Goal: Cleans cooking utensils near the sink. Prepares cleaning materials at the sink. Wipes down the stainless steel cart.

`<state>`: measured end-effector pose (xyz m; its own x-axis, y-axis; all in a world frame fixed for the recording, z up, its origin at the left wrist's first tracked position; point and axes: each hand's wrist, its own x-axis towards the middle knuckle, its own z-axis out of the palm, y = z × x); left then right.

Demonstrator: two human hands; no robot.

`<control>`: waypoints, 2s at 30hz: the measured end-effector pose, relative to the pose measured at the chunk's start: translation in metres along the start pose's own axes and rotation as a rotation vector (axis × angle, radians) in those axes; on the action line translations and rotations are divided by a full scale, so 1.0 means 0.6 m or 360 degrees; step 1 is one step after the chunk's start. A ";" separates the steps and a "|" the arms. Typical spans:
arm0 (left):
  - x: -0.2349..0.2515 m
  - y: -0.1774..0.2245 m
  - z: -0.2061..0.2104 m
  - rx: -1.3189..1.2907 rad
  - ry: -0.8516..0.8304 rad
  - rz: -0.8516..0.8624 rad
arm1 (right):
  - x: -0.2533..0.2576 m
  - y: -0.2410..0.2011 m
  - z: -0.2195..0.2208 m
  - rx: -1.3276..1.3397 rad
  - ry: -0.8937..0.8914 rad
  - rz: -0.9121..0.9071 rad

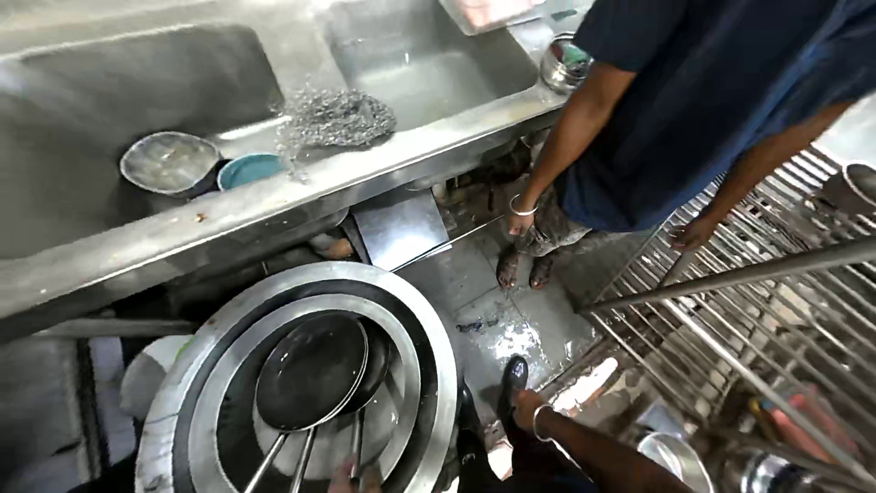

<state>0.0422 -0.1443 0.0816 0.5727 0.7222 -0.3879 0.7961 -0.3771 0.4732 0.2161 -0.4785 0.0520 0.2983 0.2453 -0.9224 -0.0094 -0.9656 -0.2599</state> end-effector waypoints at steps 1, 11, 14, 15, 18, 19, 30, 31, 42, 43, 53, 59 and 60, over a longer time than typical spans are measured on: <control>0.002 0.029 0.009 -0.0067 -0.0058 0.0039 | -0.008 0.027 -0.002 0.0023 -0.0015 0.0094; 0.018 0.170 0.154 0.0021 -0.0582 0.0289 | -0.046 0.202 -0.010 0.0233 0.0117 0.0214; 0.008 0.176 0.173 0.0150 -0.0683 0.0148 | -0.040 0.221 -0.017 0.0284 0.0184 0.0133; 0.004 0.179 0.176 0.0146 -0.0672 0.0109 | -0.037 0.226 -0.025 0.0289 0.0192 0.0104; 0.002 0.186 0.182 0.0142 -0.0601 -0.0002 | -0.039 0.245 -0.053 0.0300 0.0194 0.0011; -0.001 0.195 0.184 0.0155 -0.0599 -0.0043 | -0.042 0.258 -0.063 0.0307 0.0200 -0.0003; -0.057 0.307 0.184 0.0269 -0.0674 -0.0174 | -0.051 0.427 -0.127 0.0205 0.0344 0.0063; -0.062 0.318 0.186 0.0262 -0.0679 -0.0161 | -0.055 0.437 -0.130 0.0186 0.0348 0.0085; -0.046 0.392 0.225 0.0366 -0.0470 0.0106 | -0.099 0.448 -0.171 0.0404 0.0521 0.0148; -0.040 0.398 0.226 0.0402 -0.0434 0.0163 | -0.101 0.445 -0.173 0.0425 0.0518 0.0163; 0.086 0.462 0.250 0.0255 -0.0662 0.0229 | -0.109 0.414 -0.194 0.0602 0.0533 0.0352; 0.180 0.509 0.293 0.0147 -0.1217 0.0165 | -0.124 0.374 -0.212 0.0857 0.0683 0.0371; 0.192 0.524 0.302 0.0190 -0.1263 0.0167 | -0.128 0.366 -0.212 0.0901 0.0714 0.0387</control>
<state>0.3941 -0.2849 0.0424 0.5779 0.0695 -0.8132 0.7203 -0.5118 0.4682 0.3127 -0.7203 0.1020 0.5833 -0.1440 -0.7994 -0.5765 -0.7667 -0.2825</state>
